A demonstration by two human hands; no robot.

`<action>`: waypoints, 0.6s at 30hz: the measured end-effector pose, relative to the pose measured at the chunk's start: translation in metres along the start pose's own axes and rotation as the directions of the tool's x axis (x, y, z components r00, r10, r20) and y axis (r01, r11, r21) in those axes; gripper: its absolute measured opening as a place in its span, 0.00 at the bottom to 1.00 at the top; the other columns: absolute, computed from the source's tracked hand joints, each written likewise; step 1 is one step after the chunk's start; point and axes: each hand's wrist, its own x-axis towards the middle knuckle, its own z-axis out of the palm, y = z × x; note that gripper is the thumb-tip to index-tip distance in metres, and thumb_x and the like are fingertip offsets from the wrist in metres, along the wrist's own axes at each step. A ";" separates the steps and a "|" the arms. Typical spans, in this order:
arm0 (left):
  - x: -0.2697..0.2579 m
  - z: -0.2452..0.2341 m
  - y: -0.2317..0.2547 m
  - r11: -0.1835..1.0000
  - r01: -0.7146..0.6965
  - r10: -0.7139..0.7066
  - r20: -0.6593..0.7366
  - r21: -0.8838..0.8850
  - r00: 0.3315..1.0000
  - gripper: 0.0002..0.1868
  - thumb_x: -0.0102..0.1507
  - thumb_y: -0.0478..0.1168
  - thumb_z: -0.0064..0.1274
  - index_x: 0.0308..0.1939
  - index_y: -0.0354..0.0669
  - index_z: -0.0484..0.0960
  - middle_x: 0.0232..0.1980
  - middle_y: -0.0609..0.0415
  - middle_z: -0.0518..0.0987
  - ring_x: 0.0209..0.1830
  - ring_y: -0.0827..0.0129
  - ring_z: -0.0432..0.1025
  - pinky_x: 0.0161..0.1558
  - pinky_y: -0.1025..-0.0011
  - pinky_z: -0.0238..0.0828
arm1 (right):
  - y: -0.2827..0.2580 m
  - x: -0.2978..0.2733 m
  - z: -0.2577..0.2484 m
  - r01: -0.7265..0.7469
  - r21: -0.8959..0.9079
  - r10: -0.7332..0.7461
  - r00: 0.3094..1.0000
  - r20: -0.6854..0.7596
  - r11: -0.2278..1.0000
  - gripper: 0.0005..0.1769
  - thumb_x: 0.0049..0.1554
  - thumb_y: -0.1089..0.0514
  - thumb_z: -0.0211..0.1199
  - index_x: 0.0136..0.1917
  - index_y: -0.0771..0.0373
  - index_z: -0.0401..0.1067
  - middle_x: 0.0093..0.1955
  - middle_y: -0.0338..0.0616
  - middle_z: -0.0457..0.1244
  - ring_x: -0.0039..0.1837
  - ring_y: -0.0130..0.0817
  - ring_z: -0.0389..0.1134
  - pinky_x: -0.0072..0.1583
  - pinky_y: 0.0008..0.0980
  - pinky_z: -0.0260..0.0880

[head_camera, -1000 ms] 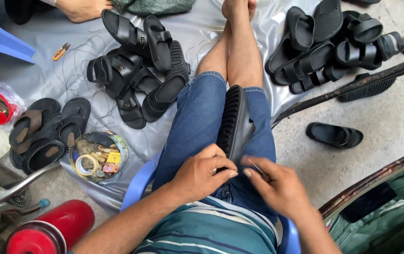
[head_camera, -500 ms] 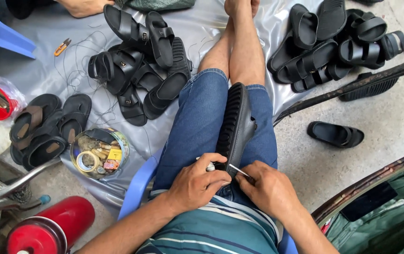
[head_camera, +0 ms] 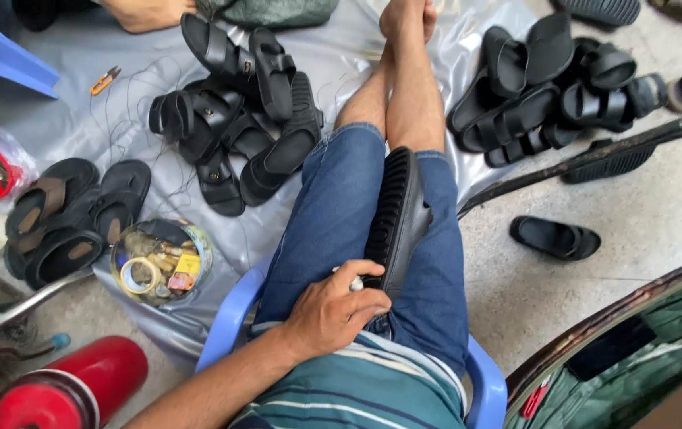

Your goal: The person sits on a low chair and sews the sole of a black sandal using a needle and thread. They hold the sandal on their lap and repeatedly push the needle through the material to stitch the sole, surrounded by other sandals and tools.

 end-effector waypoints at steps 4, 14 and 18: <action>-0.002 0.002 0.002 1.000 -0.007 0.007 -0.003 -0.024 1.000 0.04 0.53 0.33 0.53 0.32 0.45 0.78 0.53 0.51 0.67 0.19 0.75 0.65 0.25 0.77 0.69 | 0.074 0.022 0.090 0.118 -0.913 -0.191 0.981 0.045 0.390 0.24 0.44 0.67 0.62 0.55 0.62 0.65 0.56 0.42 0.61 0.55 0.33 0.63 0.54 0.29 0.65; -0.002 -0.002 0.004 0.999 -0.040 0.039 -0.069 -0.017 0.997 0.05 0.53 0.32 0.54 0.33 0.43 0.78 0.50 0.51 0.71 0.16 0.75 0.63 0.21 0.77 0.67 | 0.112 0.031 0.171 -0.216 -0.971 0.229 0.955 -0.189 0.101 0.09 0.47 0.55 0.57 0.42 0.53 0.73 0.28 0.35 0.66 0.27 0.32 0.65 0.32 0.29 0.64; -0.002 0.000 0.005 0.998 -0.058 0.057 -0.103 -0.004 0.993 0.05 0.53 0.32 0.55 0.31 0.42 0.75 0.48 0.52 0.71 0.18 0.75 0.64 0.23 0.77 0.67 | 0.118 0.026 0.176 -0.163 -0.979 0.252 0.959 -0.128 0.121 0.08 0.47 0.55 0.57 0.41 0.52 0.73 0.30 0.34 0.68 0.29 0.33 0.66 0.33 0.29 0.65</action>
